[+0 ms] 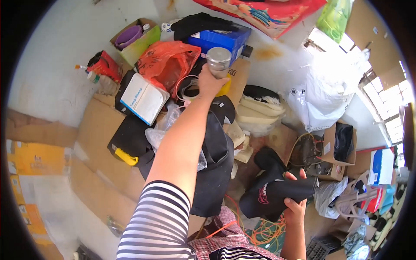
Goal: Assembling bicycle saddle covers onto foam bases using adhesive spray in a factory setting.
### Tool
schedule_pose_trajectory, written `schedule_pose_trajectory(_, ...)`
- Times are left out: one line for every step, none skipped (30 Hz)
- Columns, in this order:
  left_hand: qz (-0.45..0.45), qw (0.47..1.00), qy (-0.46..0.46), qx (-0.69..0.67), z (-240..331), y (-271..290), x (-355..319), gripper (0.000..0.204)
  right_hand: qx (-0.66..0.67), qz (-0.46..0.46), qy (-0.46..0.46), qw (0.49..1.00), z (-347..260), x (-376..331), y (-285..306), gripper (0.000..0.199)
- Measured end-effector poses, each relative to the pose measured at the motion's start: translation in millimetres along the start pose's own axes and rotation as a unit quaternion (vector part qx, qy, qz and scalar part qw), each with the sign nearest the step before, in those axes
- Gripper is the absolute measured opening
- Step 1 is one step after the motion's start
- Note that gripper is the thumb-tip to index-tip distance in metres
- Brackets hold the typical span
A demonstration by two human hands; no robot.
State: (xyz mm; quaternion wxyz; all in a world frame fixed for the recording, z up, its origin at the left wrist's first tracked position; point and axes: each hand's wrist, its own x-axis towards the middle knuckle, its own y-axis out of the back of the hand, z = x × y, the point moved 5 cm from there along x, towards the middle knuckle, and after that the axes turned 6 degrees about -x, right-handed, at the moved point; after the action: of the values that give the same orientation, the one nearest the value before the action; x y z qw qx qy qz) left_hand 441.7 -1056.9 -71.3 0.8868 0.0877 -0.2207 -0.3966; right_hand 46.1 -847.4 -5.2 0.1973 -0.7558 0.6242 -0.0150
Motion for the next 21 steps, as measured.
schedule_pose_trajectory(0.025,0.998,-0.021,0.048,-1,1,1,0.08,-0.007,-0.01,-0.004,1.0,1,4,-9,0.098)
schedule_pose_trajectory(0.045,0.994,-0.038,0.095,-4,4,-1,0.083,-0.023,-0.038,0.02,0.999,3,9,-18,0.097)
schedule_pose_trajectory(0.044,0.994,-0.028,0.093,-2,9,-6,0.083,-0.036,-0.059,0.044,0.997,4,9,-24,0.097)
schedule_pose_trajectory(0.079,0.99,-0.03,0.112,0,21,-11,0.085,-0.023,-0.095,0.056,0.994,6,14,-32,0.096)
schedule_pose_trajectory(0.113,0.984,-0.024,0.135,1,41,-23,0.086,-0.025,-0.114,0.058,0.991,5,16,-50,0.095)
schedule_pose_trajectory(0.077,0.995,-0.009,0.062,-7,67,-29,0.084,-0.013,-0.137,0.053,0.989,4,16,-68,0.093)
schedule_pose_trajectory(0.043,0.999,0.008,-0.013,-15,100,-39,0.081,0.008,-0.172,0.042,0.984,3,17,-87,0.091)
schedule_pose_trajectory(0.001,0.988,0.083,-0.129,3,110,-56,0.074,0.024,-0.169,0.035,0.985,3,22,-93,0.09)
schedule_pose_trajectory(-0.029,0.96,0.156,-0.232,28,137,-85,0.067,0.038,-0.188,0.028,0.981,6,27,-103,0.091)
schedule_pose_trajectory(-0.03,0.951,0.176,-0.252,42,184,-115,0.06,0.065,-0.226,0.005,0.972,10,24,-124,0.092)
schedule_pose_trajectory(-0.027,0.942,0.191,-0.273,50,226,-148,0.054,0.095,-0.252,-0.024,0.963,14,19,-146,0.09)
schedule_pose_trajectory(0.003,0.942,0.207,-0.266,56,267,-187,0.05,0.102,-0.272,-0.056,0.955,20,10,-167,0.089)
schedule_pose_trajectory(0.037,0.94,0.221,-0.259,61,304,-228,0.047,0.107,-0.296,-0.088,0.945,29,-1,-188,0.088)
schedule_pose_trajectory(0.067,0.935,0.232,-0.26,65,340,-275,0.045,0.106,-0.3,-0.103,0.942,38,-17,-205,0.085)
schedule_pose_trajectory(0.105,0.932,0.244,-0.248,74,369,-325,0.044,0.097,-0.342,-0.107,0.929,41,-37,-224,0.084)
schedule_pose_trajectory(0.148,0.92,0.27,-0.244,78,395,-381,0.046,0.092,-0.387,-0.135,0.908,45,-62,-240,0.084)
schedule_pose_trajectory(0.155,0.914,0.292,-0.233,86,415,-430,0.047,0.082,-0.423,-0.157,0.889,50,-86,-251,0.085)
schedule_pose_trajectory(0.159,0.907,0.316,-0.228,92,430,-481,0.049,0.079,-0.446,-0.177,0.874,57,-111,-260,0.085)
schedule_pose_trajectory(0.172,0.894,0.355,-0.21,96,443,-539,0.051,0.074,-0.465,-0.196,0.86,64,-138,-267,0.084)
schedule_pose_trajectory(0.175,0.879,0.395,-0.201,101,450,-597,0.054,0.064,-0.48,-0.213,0.849,73,-165,-273,0.081)
schedule_pose_trajectory(0.151,0.839,0.491,-0.179,106,458,-651,0.059,0.06,-0.498,-0.221,0.836,81,-192,-286,0.081)
